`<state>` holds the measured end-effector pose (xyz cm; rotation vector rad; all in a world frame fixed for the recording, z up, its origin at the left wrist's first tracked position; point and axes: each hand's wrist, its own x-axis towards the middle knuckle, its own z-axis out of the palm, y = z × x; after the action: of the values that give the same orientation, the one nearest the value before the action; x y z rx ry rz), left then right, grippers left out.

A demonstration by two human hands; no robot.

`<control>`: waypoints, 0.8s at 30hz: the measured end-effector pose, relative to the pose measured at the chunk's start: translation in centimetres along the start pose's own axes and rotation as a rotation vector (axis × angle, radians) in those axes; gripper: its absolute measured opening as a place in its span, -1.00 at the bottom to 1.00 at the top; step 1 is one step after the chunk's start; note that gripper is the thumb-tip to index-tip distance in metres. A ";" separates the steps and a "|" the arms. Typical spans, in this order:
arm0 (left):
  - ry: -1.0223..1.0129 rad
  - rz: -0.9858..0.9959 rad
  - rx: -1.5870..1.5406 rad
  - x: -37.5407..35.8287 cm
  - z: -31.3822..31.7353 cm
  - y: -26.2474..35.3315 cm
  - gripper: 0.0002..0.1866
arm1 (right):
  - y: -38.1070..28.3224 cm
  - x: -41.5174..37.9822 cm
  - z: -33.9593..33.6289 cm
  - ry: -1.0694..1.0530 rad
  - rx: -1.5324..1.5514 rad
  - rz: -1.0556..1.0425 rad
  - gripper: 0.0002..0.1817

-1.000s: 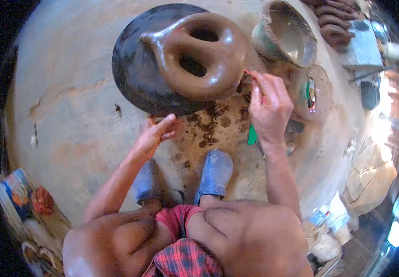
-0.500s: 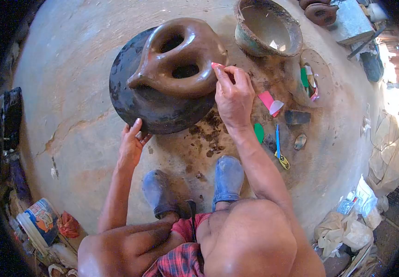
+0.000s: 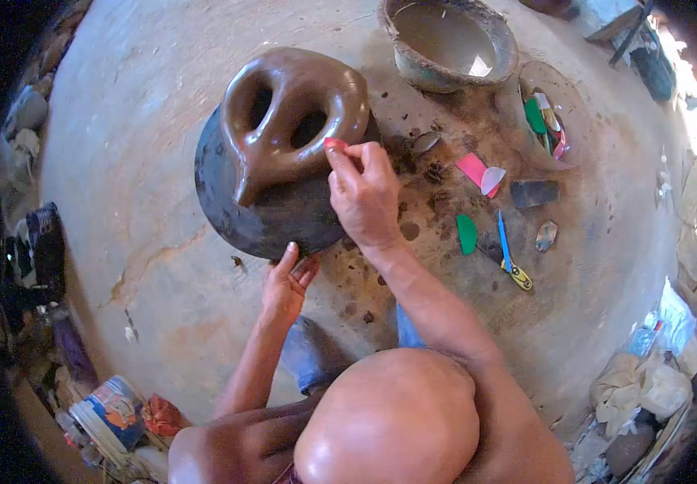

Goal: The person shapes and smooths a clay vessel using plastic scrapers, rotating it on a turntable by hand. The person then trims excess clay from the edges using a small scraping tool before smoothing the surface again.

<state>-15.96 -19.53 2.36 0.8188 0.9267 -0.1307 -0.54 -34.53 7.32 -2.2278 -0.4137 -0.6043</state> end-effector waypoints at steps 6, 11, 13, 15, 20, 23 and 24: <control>-0.088 -0.179 0.075 -0.5 0.3 0.7 -0.50 | -1.1 -1.2 1.2 -0.098 0.218 -0.124 -0.60; 0.154 0.031 -0.019 0.9 -2.2 5.4 -0.45 | 3.3 3.5 0.1 0.178 0.144 0.094 -0.77; 0.202 0.045 0.020 2.2 -3.7 6.5 -0.45 | 6.2 5.7 1.0 0.203 0.161 0.176 -0.79; 0.246 0.054 0.065 2.5 -4.0 6.5 -0.44 | 7.9 7.2 2.2 0.178 0.207 0.119 -0.75; 0.170 0.095 0.044 1.5 -3.8 4.8 -0.39 | 7.1 6.2 2.9 0.055 0.254 0.176 -0.70; 0.220 0.079 0.014 0.9 -2.9 3.1 -0.38 | 5.8 5.4 3.5 0.082 0.297 0.177 -0.67; 0.217 0.079 0.011 0.5 -2.1 2.8 -0.38 | 5.3 5.2 3.6 0.085 0.288 0.179 -0.66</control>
<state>-15.83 -16.08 2.92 0.8902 1.0970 0.0225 7.35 -34.69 4.89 -1.9322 -0.2371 -0.5076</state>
